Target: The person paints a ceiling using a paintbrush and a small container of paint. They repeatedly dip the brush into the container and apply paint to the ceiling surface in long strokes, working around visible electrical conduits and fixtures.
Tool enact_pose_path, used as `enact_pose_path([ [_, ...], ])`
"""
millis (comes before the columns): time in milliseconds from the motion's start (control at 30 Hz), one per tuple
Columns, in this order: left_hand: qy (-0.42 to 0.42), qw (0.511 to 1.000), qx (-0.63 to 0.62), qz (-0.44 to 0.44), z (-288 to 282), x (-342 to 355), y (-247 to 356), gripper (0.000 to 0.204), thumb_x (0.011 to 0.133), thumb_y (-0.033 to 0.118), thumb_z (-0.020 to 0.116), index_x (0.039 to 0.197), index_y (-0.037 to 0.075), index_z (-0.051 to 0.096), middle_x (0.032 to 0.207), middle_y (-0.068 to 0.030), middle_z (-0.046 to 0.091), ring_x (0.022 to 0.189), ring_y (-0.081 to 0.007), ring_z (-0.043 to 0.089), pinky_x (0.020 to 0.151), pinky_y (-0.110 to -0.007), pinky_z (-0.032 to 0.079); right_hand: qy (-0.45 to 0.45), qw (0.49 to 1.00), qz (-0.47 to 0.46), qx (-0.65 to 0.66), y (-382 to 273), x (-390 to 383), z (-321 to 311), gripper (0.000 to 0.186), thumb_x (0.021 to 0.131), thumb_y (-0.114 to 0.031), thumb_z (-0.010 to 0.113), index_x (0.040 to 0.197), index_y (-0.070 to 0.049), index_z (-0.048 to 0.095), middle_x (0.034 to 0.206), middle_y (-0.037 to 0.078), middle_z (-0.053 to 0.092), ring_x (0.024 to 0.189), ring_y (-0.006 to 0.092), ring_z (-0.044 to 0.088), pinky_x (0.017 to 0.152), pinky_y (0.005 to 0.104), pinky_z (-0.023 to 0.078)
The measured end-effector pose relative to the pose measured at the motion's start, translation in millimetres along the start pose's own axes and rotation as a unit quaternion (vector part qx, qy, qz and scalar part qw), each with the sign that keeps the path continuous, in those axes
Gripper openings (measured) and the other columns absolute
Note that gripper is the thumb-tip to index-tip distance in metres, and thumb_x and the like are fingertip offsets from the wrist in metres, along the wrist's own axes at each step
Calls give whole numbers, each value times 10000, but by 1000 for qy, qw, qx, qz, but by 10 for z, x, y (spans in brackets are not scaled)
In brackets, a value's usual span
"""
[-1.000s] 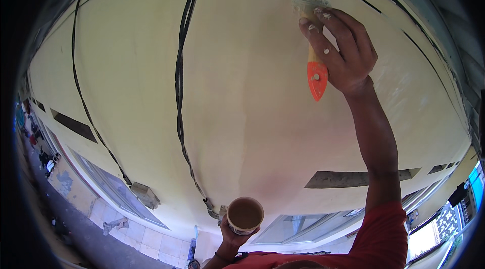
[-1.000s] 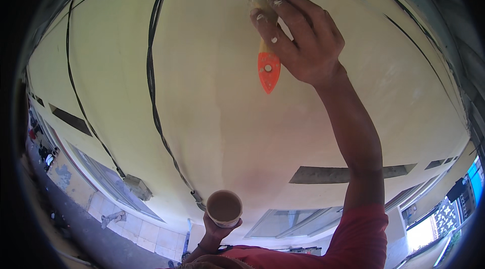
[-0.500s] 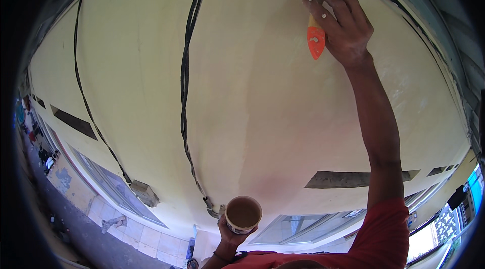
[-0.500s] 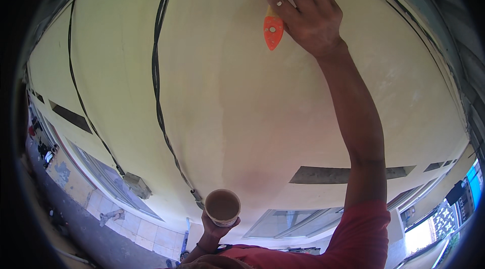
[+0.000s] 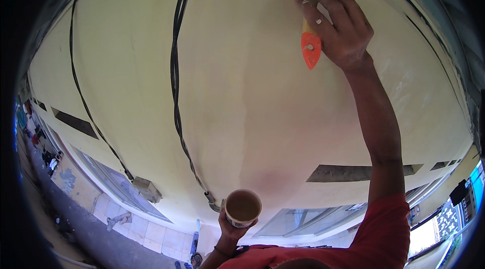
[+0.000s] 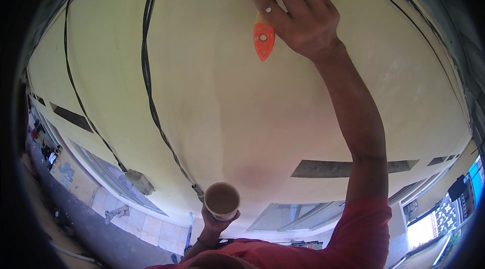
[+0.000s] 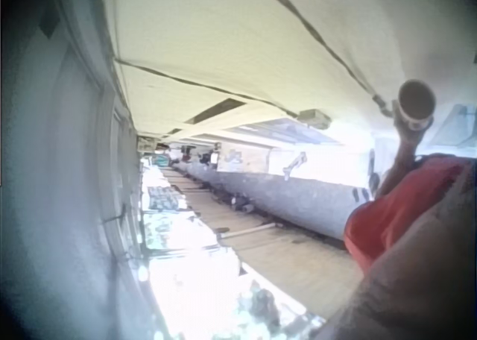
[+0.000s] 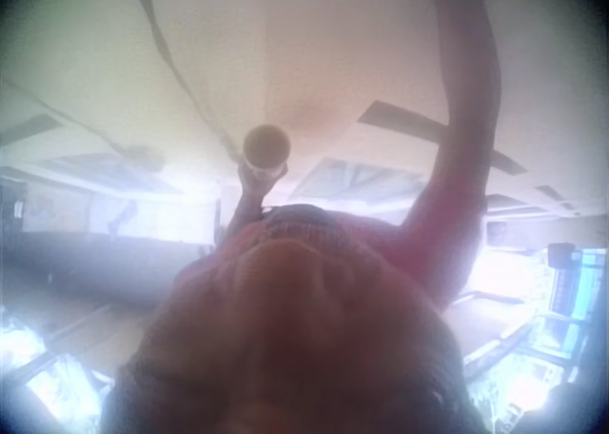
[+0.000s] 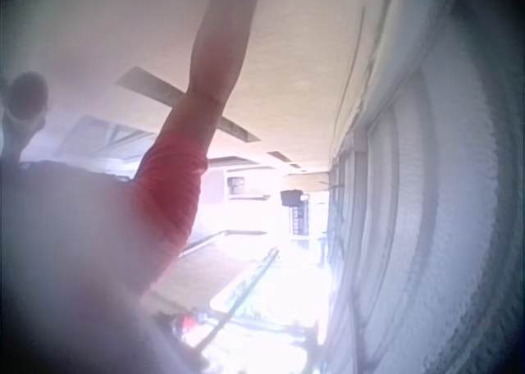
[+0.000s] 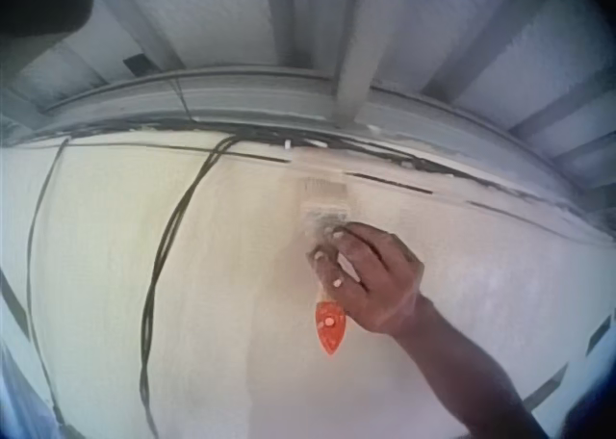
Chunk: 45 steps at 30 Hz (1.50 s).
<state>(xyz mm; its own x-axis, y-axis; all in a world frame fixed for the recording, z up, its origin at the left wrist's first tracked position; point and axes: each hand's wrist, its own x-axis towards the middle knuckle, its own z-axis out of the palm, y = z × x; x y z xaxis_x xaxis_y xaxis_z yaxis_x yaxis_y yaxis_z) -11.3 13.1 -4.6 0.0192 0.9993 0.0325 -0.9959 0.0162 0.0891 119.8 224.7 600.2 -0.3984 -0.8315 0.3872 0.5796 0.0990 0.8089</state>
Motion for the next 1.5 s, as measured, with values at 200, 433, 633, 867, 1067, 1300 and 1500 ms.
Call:
enact_pose_path([
  [200, -9, 999, -32, -8, 28, -37, 0, 757, 997, 655, 608, 1623, 239, 522, 1657, -141, 521, 1498, -446, 525, 1047, -735, 526, 6, 1000, -1, 16, -255, -116, -151, 269, 828, -164, 895, 1067, -226, 789, 1055, 3, 750, 957, 176, 765, 646, 264, 577],
  [433, -26, 996, -86, -19, 32, -69, 9, 745, 1005, 649, 600, 1623, 239, 526, 1653, -138, 529, 1502, -441, 523, 1047, -734, 518, 13, 1000, -12, 7, -100, -158, -68, 297, 841, -159, 876, 1114, -229, 780, 1073, 8, 748, 960, 178, 763, 635, 258, 577],
  [633, -15, 999, -37, -5, 39, -61, 4, 735, 1011, 647, 609, 1622, 247, 528, 1665, -125, 520, 1510, -426, 517, 1057, -735, 505, -9, 1000, 10, -11, 232, -5, 97, 332, 771, -118, 909, 1082, -198, 822, 1080, -4, 782, 962, 191, 763, 756, 284, 669],
  [867, -21, 999, -28, 2, 16, -76, 32, 719, 1030, 657, 582, 1620, 248, 531, 1663, -125, 523, 1514, -425, 513, 1057, -735, 506, -6, 999, 15, 32, 374, 340, 127, 246, 822, -95, 841, 1054, -106, 760, 1049, 59, 755, 868, 221, 742, 668, 338, 626],
  [1067, -56, 997, -56, -8, -67, -37, 21, 737, 1026, 667, 596, 1629, 249, 522, 1673, -128, 510, 1519, -430, 507, 1066, -737, 508, -64, 995, 58, 57, 162, 200, -14, 338, 758, -76, 901, 1065, -189, 815, 1083, -35, 790, 887, 171, 745, 679, 281, 629],
  [1300, -40, 999, -37, -2, -151, -118, -21, 735, 1036, 672, 582, 1635, 250, 516, 1672, -132, 511, 1509, -440, 516, 1051, -739, 517, -85, 989, 19, 123, -479, 17, -369, 328, 744, -83, 868, 1057, -128, 780, 1011, 31, 733, 857, 186, 724, 652, 272, 607],
  [1500, -10, 999, -50, 0, -98, -161, -16, 705, 1057, 675, 523, 1617, 247, 537, 1653, -129, 532, 1480, -441, 541, 1005, -729, 528, -144, 970, -23, 194, -1097, -220, -939, 216, 877, -171, 799, 1079, -107, 761, 1068, 99, 737, 930, 220, 727, 642, 281, 606],
])
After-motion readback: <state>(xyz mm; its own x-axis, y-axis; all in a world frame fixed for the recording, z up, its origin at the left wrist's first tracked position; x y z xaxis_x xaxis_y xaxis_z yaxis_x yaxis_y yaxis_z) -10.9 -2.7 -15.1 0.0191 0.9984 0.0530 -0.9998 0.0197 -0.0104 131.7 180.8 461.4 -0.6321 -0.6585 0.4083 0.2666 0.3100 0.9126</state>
